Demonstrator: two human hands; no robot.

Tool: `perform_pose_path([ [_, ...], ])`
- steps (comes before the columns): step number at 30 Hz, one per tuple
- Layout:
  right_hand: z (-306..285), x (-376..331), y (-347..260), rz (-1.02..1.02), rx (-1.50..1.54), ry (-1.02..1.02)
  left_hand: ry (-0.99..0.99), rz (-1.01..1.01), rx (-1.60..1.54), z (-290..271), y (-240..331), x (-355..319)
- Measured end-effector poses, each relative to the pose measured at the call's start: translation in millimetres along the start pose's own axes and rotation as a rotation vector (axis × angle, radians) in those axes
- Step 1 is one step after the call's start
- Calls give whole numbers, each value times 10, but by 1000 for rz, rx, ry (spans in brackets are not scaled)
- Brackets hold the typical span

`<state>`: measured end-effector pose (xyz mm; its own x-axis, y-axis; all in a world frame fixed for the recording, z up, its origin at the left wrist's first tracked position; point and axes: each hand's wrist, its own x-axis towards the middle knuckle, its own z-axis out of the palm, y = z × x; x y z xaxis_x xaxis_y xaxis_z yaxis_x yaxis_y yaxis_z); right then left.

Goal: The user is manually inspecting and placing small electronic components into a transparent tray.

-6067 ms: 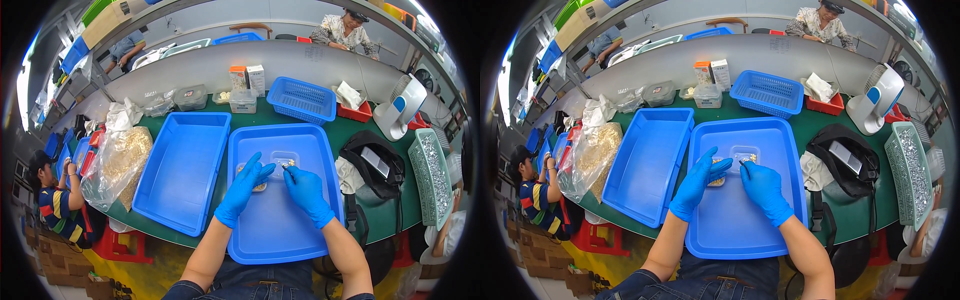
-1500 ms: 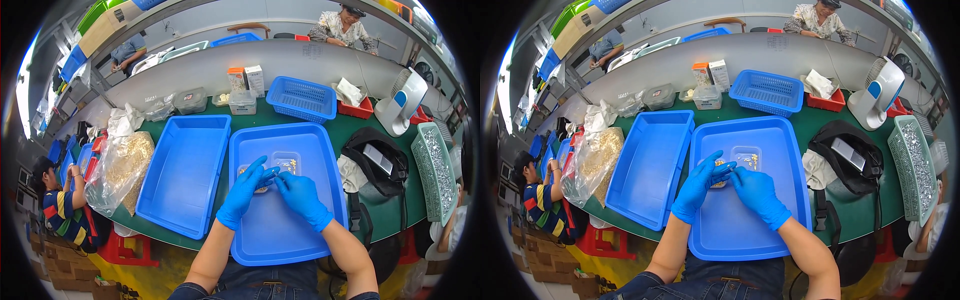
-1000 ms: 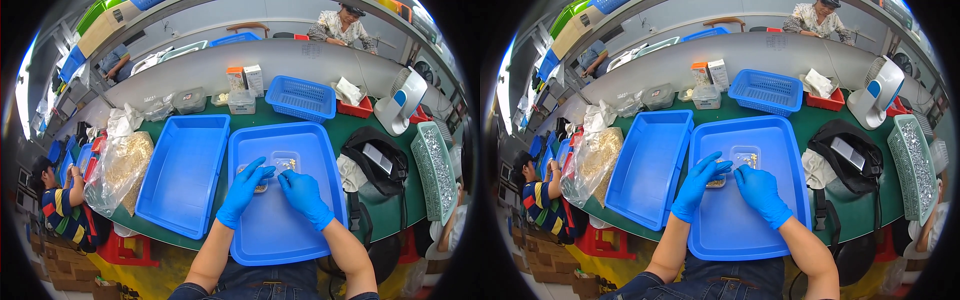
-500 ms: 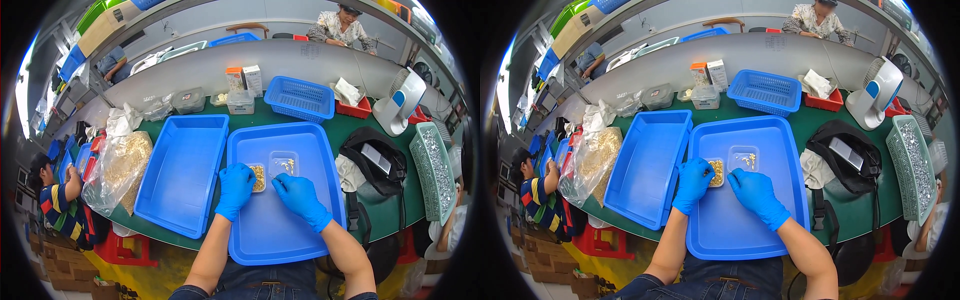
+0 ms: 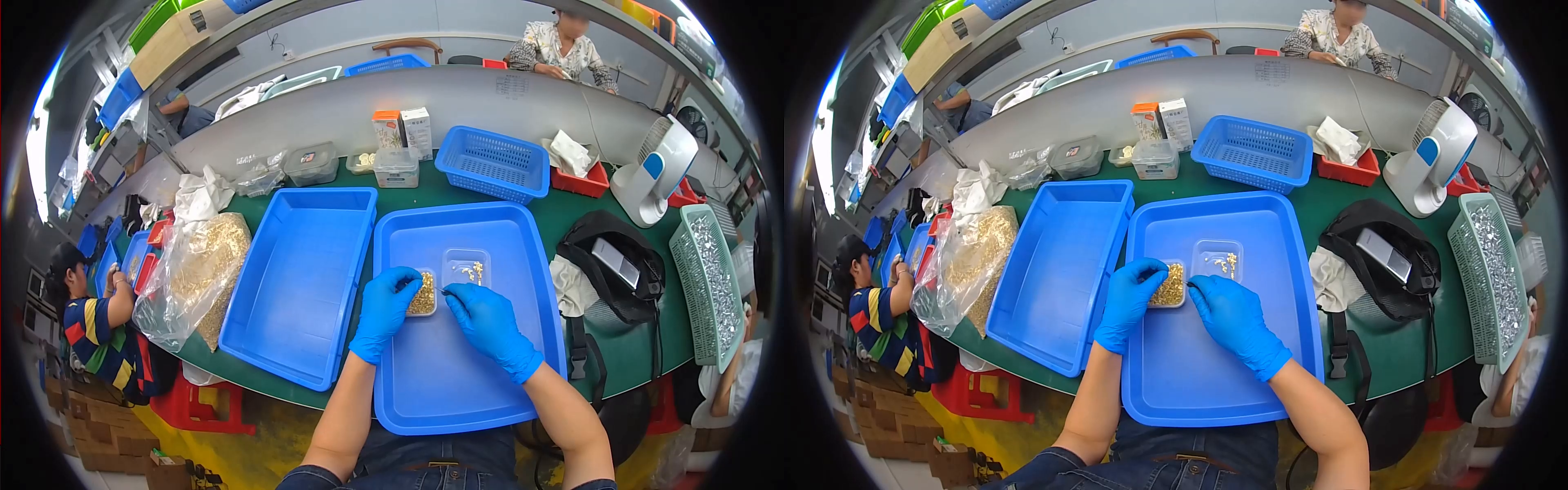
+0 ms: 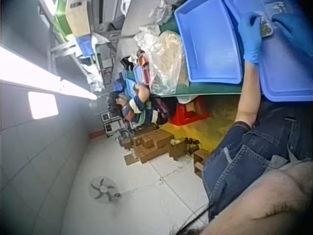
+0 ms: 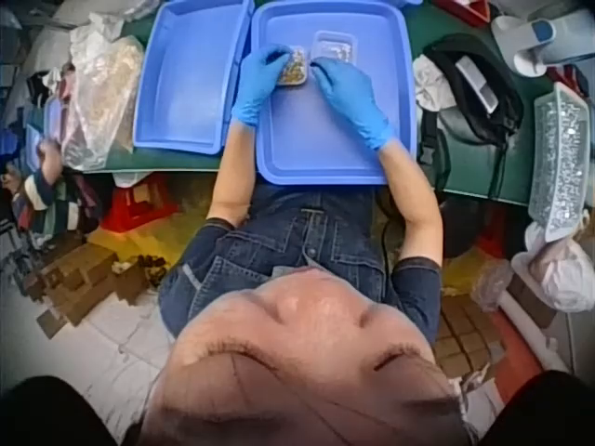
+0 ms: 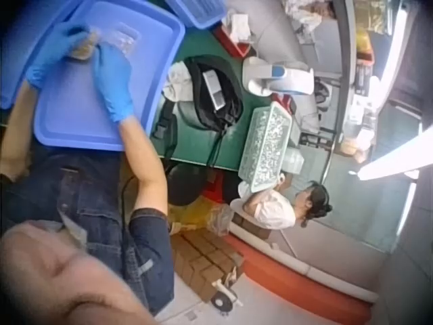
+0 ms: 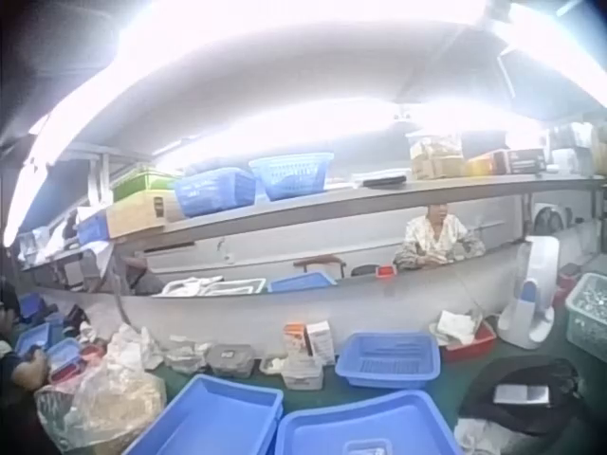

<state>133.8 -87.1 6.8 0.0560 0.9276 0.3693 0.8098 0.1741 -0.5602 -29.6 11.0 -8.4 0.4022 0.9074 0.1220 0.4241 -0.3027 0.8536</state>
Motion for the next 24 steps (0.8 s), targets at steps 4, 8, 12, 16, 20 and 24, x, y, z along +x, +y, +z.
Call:
perform_pose_path([
  [4,-28,4,-27,-57,23,74,-148,-170,-682,-89,200,-29],
  [8,-32,6,-49,-44,34,78,-195,-192,-792,-103,200,-33],
  [12,-24,4,-29,-50,26,85,-211,-197,-760,-91,218,-44],
  [16,-19,3,-18,-64,9,88,-210,-192,-758,-76,223,-48],
  [20,-24,9,-50,-26,32,99,-182,-187,-737,-59,231,-60],
  [24,-43,23,-75,34,91,115,-177,-185,-713,-58,266,-74],
])
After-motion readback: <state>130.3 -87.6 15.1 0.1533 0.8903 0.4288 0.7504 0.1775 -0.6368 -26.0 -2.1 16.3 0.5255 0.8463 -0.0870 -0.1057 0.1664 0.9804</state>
